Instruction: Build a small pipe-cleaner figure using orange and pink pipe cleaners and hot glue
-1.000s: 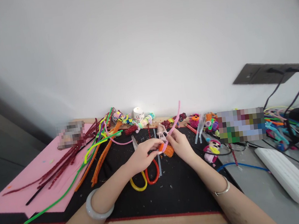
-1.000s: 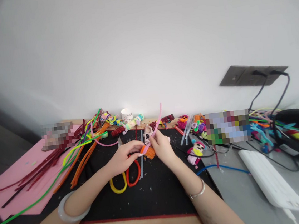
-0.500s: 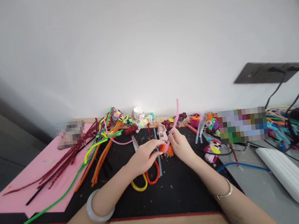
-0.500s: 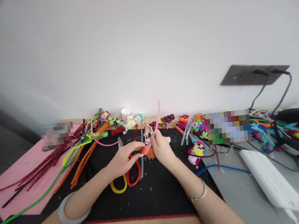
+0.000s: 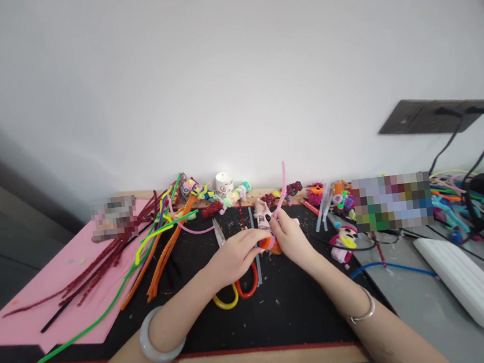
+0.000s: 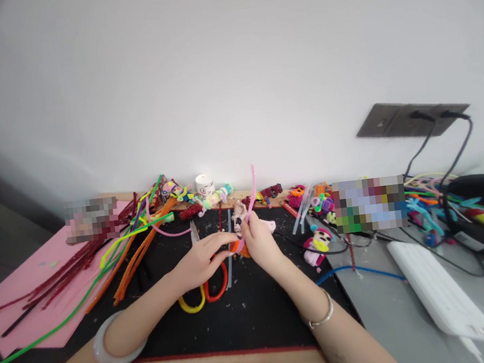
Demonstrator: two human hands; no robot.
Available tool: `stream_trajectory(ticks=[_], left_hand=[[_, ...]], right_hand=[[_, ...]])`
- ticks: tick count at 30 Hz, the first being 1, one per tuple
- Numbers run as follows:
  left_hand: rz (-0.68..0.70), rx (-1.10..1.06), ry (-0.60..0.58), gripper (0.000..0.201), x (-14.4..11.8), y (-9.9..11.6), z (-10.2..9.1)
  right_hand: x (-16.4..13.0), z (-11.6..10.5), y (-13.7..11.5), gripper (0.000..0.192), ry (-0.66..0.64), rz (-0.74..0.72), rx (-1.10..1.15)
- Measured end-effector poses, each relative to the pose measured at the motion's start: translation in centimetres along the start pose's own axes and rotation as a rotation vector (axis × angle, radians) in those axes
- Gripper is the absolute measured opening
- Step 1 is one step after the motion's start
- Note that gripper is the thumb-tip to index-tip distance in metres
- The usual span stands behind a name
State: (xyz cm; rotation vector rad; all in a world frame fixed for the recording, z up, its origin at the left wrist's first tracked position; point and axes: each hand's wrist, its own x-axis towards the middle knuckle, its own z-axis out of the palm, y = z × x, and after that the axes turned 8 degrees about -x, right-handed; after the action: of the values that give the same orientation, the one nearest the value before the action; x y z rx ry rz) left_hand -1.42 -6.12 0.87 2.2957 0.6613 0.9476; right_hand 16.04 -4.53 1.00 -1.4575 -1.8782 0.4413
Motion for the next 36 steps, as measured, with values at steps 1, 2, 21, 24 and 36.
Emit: stream_trajectory(ticks=[1,2,21,24,36], left_hand=[[0.001,0.003,-0.001,0.032,-0.01,0.0,0.02],[0.001,0.007,-0.001,0.032,-0.01,0.01,0.04],[0.012,-0.065,0.056,0.031,0.13,0.13,-0.03],[0.011,-0.079,0.063,0.031,0.19,0.09,-0.06],[-0.057,-0.132,0.098,0.038,0.23,0.1,-0.11]], right_hand=[[0.01,0.05,0.05,0.015,0.0,-0.002,0.006],[0.01,0.08,0.07,0.015,-0.002,-0.003,0.011],[0.13,-0.1,-0.26,0.017,-0.015,0.101,0.107],[0.21,-0.13,-0.32,0.018,-0.005,0.117,0.14],[0.48,0.06,0.47,0.016,-0.009,0.172,0.27]])
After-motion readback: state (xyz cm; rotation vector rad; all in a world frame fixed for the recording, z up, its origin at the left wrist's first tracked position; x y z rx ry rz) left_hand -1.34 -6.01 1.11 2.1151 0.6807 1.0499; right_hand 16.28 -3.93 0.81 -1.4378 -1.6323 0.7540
